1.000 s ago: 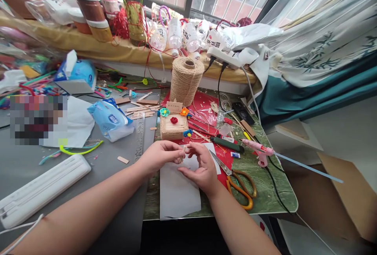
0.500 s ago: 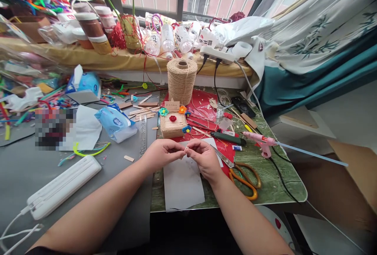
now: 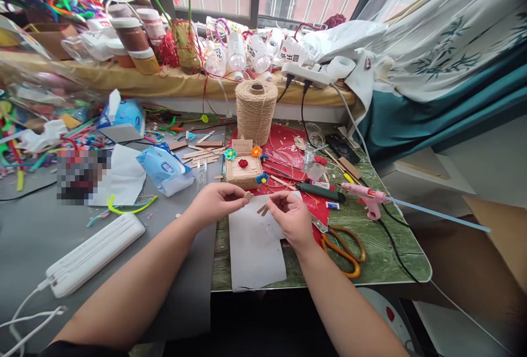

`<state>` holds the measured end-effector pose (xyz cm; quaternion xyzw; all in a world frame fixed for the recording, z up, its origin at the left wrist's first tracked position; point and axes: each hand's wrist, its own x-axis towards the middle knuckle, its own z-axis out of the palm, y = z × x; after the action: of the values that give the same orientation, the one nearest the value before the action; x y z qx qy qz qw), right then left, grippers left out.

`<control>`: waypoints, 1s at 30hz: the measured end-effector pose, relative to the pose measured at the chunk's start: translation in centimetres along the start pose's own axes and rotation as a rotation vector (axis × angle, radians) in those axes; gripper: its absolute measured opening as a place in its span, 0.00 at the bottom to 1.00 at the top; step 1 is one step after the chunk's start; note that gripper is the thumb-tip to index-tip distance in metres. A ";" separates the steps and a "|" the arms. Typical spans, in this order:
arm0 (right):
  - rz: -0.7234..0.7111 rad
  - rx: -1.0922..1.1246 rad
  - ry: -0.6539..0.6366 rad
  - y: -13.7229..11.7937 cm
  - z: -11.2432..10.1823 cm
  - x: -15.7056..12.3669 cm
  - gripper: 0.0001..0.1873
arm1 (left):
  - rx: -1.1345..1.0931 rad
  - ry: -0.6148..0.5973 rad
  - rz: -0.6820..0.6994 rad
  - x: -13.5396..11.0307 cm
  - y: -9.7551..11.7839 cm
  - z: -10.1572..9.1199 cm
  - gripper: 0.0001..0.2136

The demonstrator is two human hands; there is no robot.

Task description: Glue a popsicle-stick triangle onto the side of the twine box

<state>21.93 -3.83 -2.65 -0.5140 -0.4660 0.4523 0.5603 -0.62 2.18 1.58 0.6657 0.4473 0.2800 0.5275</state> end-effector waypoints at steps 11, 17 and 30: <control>-0.305 -0.484 0.073 -1.3 -1.0 0.4 0.16 | 0.056 0.149 0.030 0.1 -0.3 -2.0 0.17; 0.223 0.163 -0.279 -2.3 4.0 1.0 0.17 | -0.062 0.158 0.099 0.0 -0.1 -0.3 0.14; -0.058 -0.004 0.062 0.0 1.4 4.0 0.11 | 0.280 0.339 0.138 0.7 -1.3 -2.7 0.09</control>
<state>21.21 0.28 -2.40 -0.5154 -0.4640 0.4187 0.5863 -2.94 4.10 1.08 0.7049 0.5175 0.3583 0.3271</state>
